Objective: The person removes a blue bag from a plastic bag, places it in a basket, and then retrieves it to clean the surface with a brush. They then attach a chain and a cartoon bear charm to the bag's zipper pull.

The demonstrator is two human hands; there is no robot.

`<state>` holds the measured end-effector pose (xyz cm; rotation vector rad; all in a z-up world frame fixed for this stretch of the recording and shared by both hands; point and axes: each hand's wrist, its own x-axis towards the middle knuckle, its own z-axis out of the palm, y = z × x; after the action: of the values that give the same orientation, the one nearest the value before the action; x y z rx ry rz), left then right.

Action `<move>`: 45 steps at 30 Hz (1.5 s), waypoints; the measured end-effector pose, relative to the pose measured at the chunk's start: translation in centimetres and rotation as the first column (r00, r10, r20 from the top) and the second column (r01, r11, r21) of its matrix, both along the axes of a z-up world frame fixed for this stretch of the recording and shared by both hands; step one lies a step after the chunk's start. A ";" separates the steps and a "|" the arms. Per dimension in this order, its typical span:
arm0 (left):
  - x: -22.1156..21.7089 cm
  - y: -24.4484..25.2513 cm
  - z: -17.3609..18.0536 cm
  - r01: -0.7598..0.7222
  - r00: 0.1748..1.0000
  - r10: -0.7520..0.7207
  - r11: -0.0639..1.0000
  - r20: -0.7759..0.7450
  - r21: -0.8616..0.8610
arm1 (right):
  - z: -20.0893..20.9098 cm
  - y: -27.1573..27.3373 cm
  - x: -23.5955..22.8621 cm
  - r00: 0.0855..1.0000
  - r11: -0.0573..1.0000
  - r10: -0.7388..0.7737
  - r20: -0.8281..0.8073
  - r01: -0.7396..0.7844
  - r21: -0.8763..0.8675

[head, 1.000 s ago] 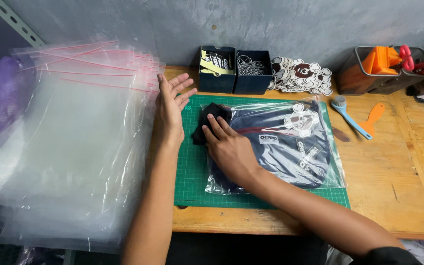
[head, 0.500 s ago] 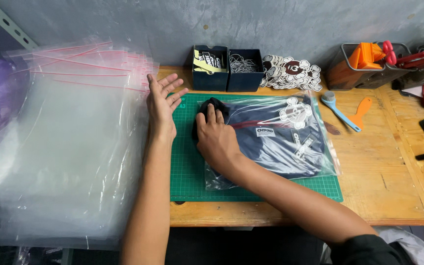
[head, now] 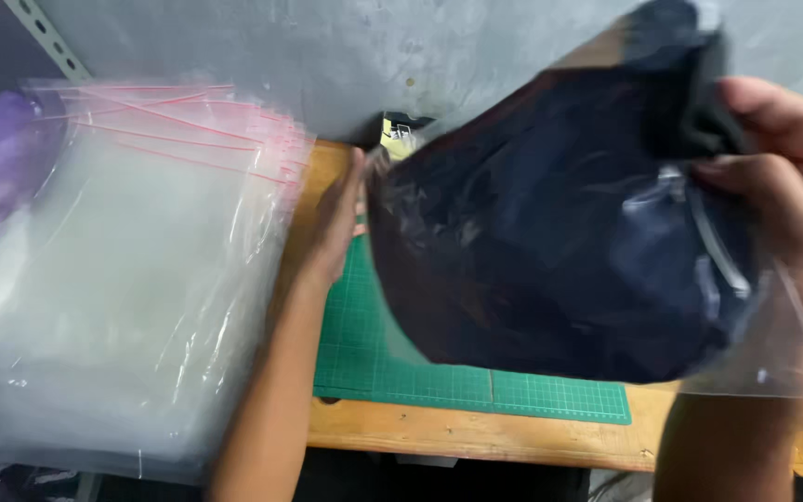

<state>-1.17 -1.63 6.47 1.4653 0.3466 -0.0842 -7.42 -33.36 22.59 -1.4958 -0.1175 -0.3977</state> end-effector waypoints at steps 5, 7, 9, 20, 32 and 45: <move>-0.2 0.7 -1.5 0.036 0.992 -0.046 0.995 0.121 0.089 | -8.5 -8.3 2.0 0.982 0.990 -0.092 -0.168 0.072 -0.121; 0.5 0.8 -3.5 0.032 0.989 -0.026 0.999 0.147 -0.036 | -13.9 -11.3 3.0 0.961 0.976 -0.134 -0.242 0.085 -0.201; 1.1 0.9 -5.6 0.130 0.972 -0.171 0.963 0.163 0.236 | -20.5 -15.0 4.5 0.966 0.985 -0.159 -0.202 0.142 -0.096; 2.8 0.5 -10.3 0.016 0.987 -0.047 0.979 0.151 0.201 | -22.5 3.2 -0.2 0.881 0.544 0.400 0.252 -0.008 -0.839; 8.1 1.7 -18.5 0.050 0.986 -0.140 0.775 0.094 0.630 | -23.4 12.5 5.9 0.851 0.037 0.444 -0.279 -0.328 -0.944; 2.4 -0.8 -9.4 -0.024 0.952 -0.144 0.843 0.269 0.537 | -21.0 3.0 -9.4 0.561 -0.021 0.759 -0.332 -0.487 -0.873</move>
<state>1.25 -2.42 -2.97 2.0166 0.0683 0.2027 -16.77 -30.35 1.60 -2.2835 -1.4837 0.4090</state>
